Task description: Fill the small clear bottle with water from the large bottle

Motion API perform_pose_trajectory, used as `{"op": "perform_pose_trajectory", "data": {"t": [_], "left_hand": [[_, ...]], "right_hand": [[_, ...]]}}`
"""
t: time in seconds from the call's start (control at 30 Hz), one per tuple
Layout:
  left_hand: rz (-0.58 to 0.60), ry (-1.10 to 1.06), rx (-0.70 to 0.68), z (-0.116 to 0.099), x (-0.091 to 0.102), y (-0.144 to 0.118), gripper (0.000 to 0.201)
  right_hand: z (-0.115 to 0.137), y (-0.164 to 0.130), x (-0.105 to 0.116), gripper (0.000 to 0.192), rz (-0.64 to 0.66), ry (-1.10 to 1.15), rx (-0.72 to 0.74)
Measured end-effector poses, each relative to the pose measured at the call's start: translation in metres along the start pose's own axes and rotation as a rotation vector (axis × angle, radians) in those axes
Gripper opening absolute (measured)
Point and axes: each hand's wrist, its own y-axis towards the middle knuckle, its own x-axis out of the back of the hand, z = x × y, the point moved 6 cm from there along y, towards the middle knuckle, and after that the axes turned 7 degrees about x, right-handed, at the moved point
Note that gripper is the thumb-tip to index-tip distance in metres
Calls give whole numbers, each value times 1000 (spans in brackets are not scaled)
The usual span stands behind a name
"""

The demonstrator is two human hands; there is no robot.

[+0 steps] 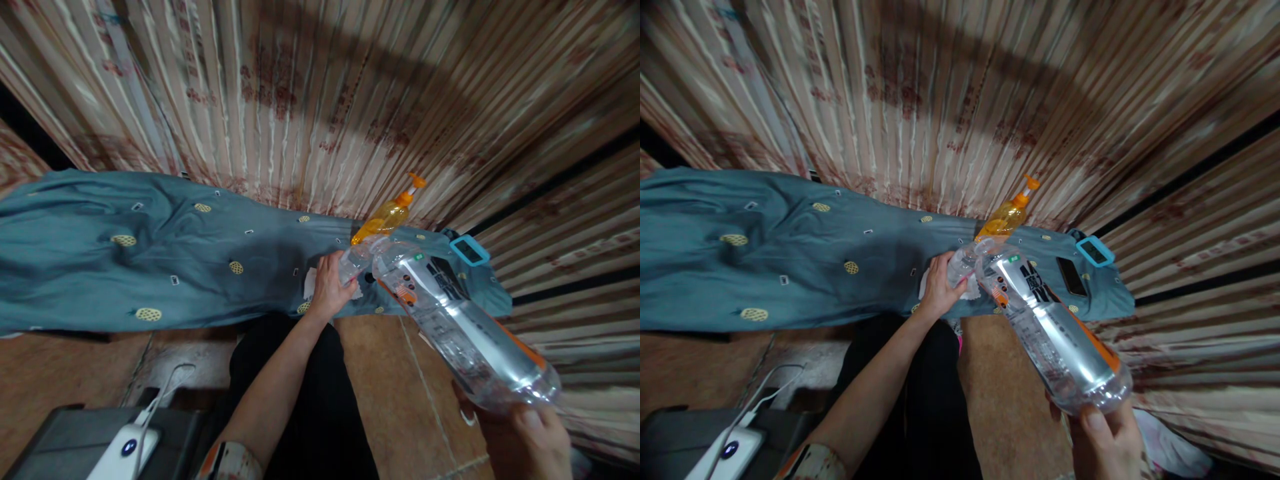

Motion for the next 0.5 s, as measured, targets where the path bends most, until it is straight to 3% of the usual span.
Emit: {"op": "perform_pose_trajectory", "data": {"t": [0.5], "left_hand": [[-8,4,-9,-1,1,-1,57]], "right_hand": [[9,-5,-4,61,-17,-71,-22]]}}
